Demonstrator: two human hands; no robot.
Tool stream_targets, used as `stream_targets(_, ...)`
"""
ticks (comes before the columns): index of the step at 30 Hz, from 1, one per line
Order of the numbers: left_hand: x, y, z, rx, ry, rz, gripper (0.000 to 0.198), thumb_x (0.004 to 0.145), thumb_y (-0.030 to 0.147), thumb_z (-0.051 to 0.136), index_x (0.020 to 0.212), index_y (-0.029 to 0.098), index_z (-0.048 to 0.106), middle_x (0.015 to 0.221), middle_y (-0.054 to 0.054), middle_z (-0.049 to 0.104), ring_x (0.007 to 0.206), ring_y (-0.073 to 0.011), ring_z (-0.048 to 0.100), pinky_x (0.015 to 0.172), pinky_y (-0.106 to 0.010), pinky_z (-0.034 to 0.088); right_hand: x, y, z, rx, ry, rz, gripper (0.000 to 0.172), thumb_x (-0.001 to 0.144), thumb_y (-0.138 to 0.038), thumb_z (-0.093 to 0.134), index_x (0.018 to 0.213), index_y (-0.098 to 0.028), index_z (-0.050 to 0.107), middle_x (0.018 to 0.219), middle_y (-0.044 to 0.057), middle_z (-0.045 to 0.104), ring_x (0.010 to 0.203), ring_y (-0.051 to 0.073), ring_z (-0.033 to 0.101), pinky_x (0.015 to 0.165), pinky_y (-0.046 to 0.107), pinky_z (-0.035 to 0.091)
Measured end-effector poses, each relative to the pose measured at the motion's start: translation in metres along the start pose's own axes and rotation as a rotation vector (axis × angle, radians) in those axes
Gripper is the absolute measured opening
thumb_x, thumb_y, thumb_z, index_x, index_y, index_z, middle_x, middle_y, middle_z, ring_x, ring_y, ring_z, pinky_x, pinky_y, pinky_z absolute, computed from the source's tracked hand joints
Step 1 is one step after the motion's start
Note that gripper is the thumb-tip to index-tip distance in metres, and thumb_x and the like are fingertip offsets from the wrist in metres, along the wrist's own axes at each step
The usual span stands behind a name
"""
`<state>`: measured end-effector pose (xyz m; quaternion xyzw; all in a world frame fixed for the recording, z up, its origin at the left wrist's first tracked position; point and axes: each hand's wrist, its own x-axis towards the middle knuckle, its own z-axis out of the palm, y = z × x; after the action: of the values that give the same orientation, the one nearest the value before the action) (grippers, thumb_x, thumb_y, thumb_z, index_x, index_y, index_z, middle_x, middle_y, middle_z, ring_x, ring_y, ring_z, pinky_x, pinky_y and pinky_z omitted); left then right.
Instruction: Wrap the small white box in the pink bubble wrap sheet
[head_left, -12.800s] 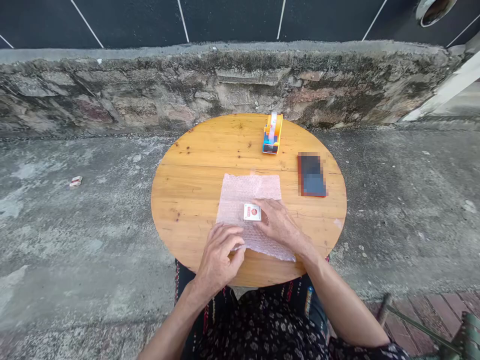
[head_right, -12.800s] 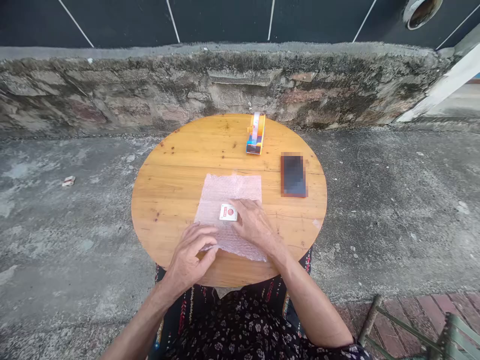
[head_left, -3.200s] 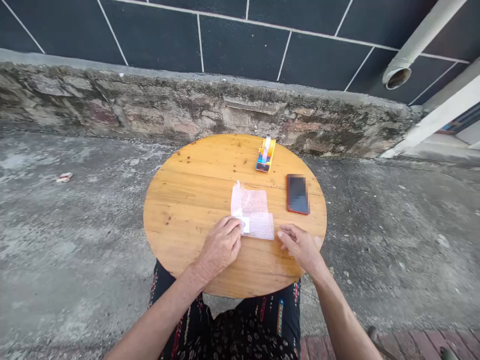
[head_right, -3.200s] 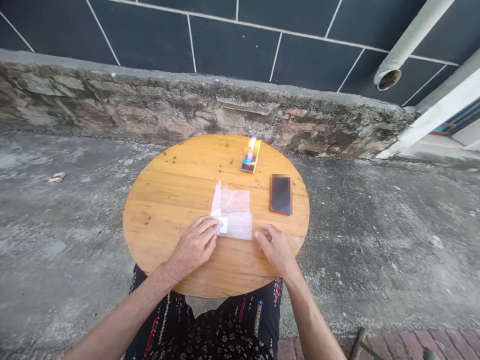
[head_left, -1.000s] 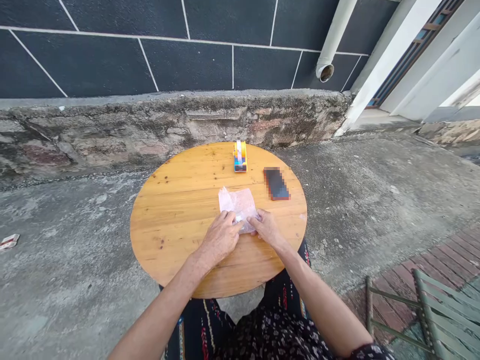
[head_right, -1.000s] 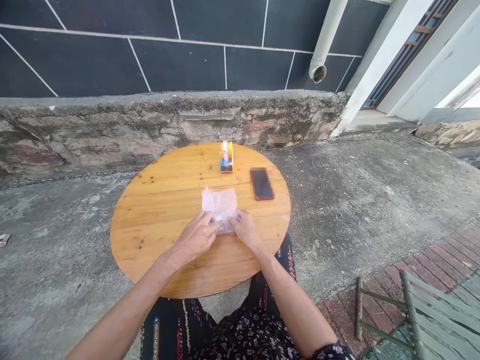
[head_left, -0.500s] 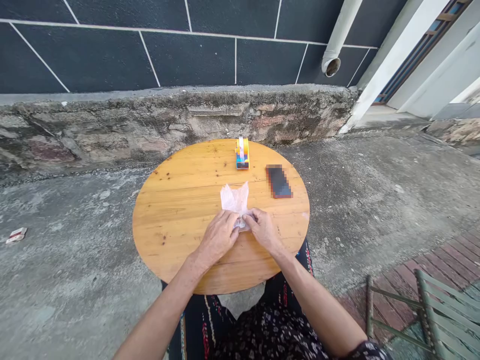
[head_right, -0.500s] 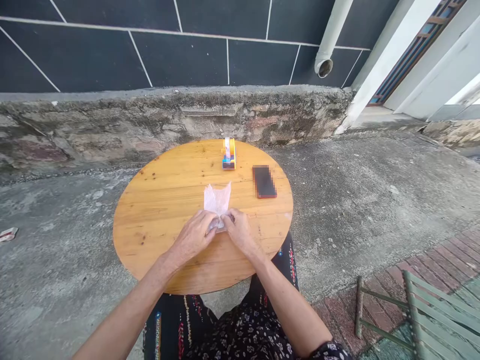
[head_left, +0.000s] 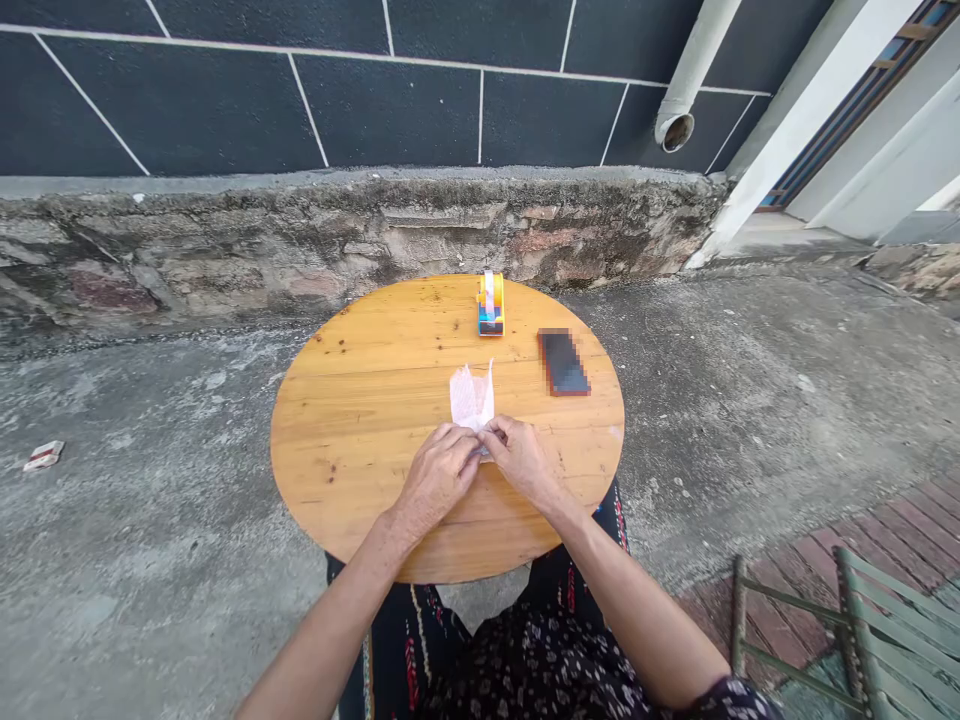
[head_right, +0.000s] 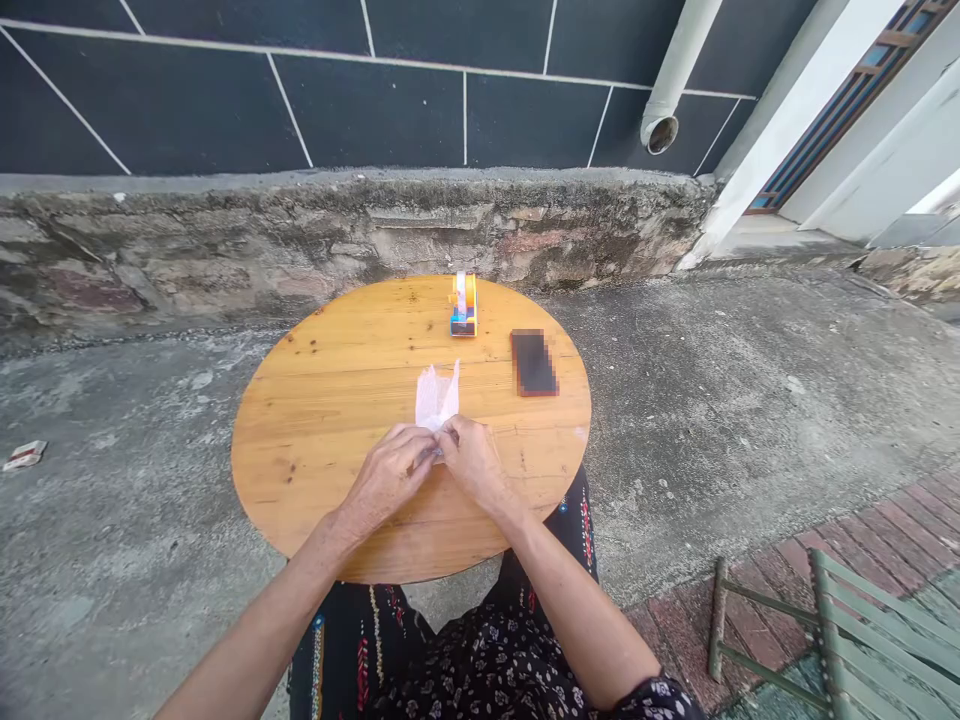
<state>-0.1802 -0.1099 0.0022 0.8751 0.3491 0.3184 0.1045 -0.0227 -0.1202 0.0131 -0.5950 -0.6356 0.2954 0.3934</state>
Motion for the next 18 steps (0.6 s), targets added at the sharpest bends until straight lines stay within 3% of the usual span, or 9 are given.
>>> stream_targets(5, 0.002, 0.005, -0.002, -0.018, 0.020, 0.023, 0.012, 0.087, 0.010, 0.051, 0.089, 0.016, 0.062, 0.091, -0.007, 0.066, 0.088, -0.0213, 0.056, 0.081, -0.037, 0.051, -0.005, -0.004, 0.001, -0.073, 0.001, -0.030, 0.019, 0.085, -0.018, 0.052, 0.071, -0.018, 0.065, 0.065, 0.000, 0.064, 0.060, 0.013, 0.056, 0.060, 0.023, 0.038)
stream_targets(10, 0.000, 0.008, -0.008, -0.078, 0.013, 0.010, 0.020, 0.078, 0.003, 0.048, 0.084, 0.016, 0.061, 0.086, -0.007, 0.065, 0.088, -0.0217, 0.056, 0.079, -0.036, 0.051, -0.008, -0.001, -0.007, -0.004, -0.098, -0.017, 0.017, 0.080, -0.017, 0.053, 0.083, -0.017, 0.070, 0.074, 0.002, 0.069, 0.064, 0.014, 0.059, 0.062, 0.024, 0.043)
stream_targets(13, -0.002, 0.004, -0.009, -0.134, 0.021, 0.013, 0.029, 0.072, -0.001, 0.048, 0.090, 0.016, 0.061, 0.092, -0.007, 0.065, 0.094, -0.0225, 0.057, 0.083, -0.036, 0.050, -0.009, 0.005, -0.012, 0.073, -0.155, -0.001, 0.026, 0.077, -0.014, 0.050, 0.094, -0.015, 0.070, 0.076, 0.003, 0.068, 0.067, 0.015, 0.060, 0.065, 0.025, 0.046)
stream_targets(18, -0.006, 0.001, -0.009, -0.166, 0.020, -0.064, 0.035, 0.072, 0.000, 0.048, 0.100, 0.018, 0.059, 0.097, -0.007, 0.065, 0.096, -0.0219, 0.058, 0.085, -0.036, 0.049, -0.010, 0.014, -0.016, 0.198, -0.232, -0.026, 0.036, 0.077, -0.011, 0.045, 0.105, -0.015, 0.068, 0.079, 0.003, 0.067, 0.072, 0.015, 0.061, 0.066, 0.026, 0.048)
